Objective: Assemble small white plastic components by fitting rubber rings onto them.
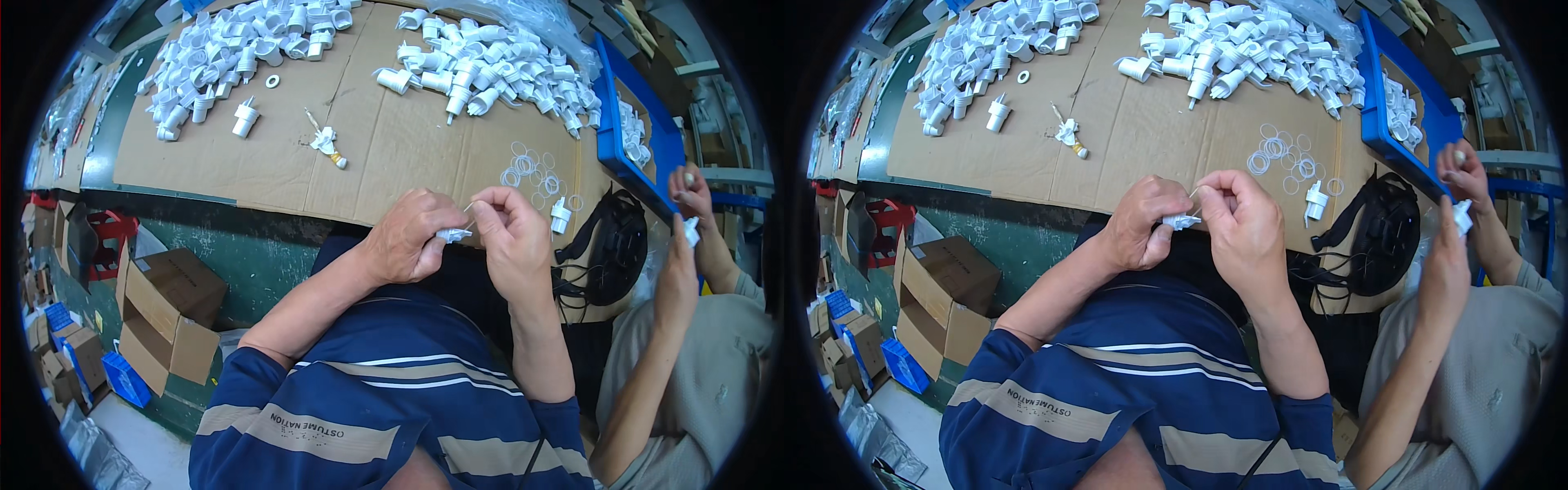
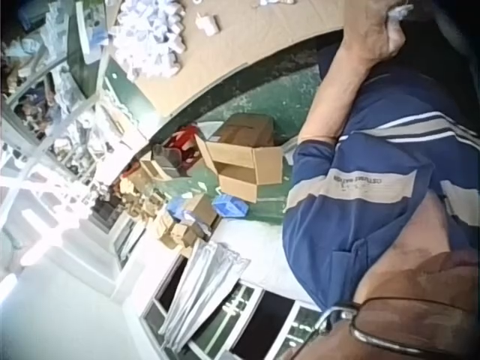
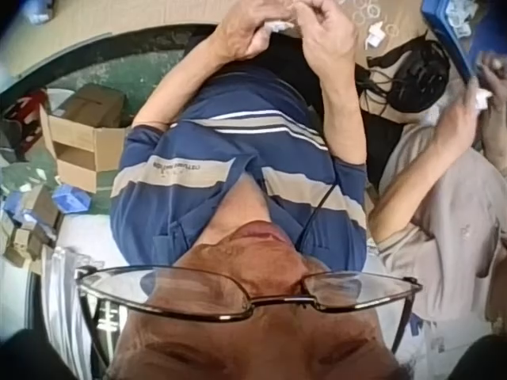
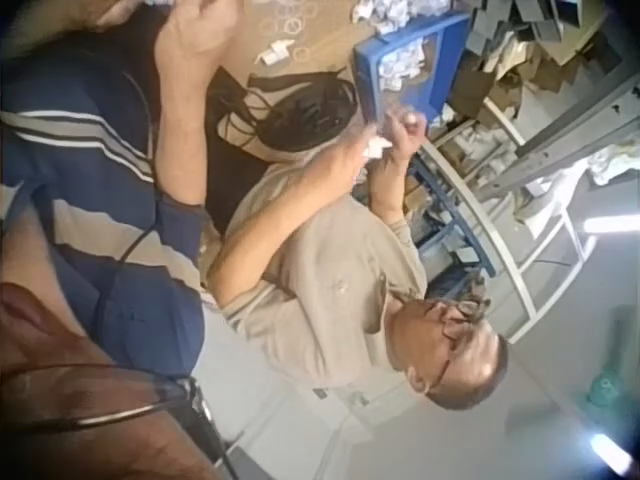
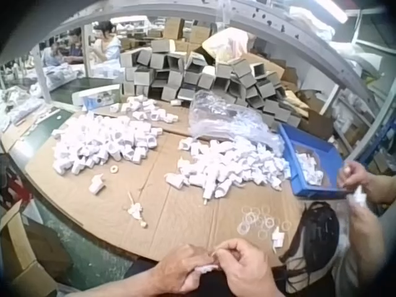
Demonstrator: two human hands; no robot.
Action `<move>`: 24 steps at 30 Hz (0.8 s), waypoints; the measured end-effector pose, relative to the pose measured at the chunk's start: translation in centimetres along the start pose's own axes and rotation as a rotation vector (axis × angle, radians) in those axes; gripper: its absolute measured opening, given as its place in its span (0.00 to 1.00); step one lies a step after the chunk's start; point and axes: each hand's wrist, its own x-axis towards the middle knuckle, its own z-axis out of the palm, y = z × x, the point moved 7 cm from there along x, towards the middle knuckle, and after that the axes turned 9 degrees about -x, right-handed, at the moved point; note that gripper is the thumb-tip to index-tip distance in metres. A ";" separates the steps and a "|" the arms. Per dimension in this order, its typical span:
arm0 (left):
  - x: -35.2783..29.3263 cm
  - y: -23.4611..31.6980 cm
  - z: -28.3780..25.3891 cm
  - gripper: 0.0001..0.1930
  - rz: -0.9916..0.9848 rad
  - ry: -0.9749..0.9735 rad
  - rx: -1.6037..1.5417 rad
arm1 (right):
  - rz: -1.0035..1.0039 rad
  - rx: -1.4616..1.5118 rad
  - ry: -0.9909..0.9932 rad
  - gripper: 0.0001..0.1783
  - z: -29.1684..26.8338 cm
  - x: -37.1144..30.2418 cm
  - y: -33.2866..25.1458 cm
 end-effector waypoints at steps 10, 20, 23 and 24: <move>-0.9 -0.4 -0.1 0.19 -0.082 0.157 -0.148 | 0.068 0.180 -0.092 0.05 1.2 -2.0 1.0; -3.2 -2.1 1.4 0.16 -0.564 0.382 -0.712 | -0.552 -0.577 0.367 0.10 0.4 -4.0 -2.1; -3.1 -2.1 1.1 0.17 -0.585 0.419 -0.566 | -0.608 -0.452 0.434 0.11 -0.1 -4.6 -2.2; -2.8 -1.9 1.1 0.17 -0.584 0.417 -0.567 | -0.608 -0.452 0.436 0.11 0.1 -4.5 -1.9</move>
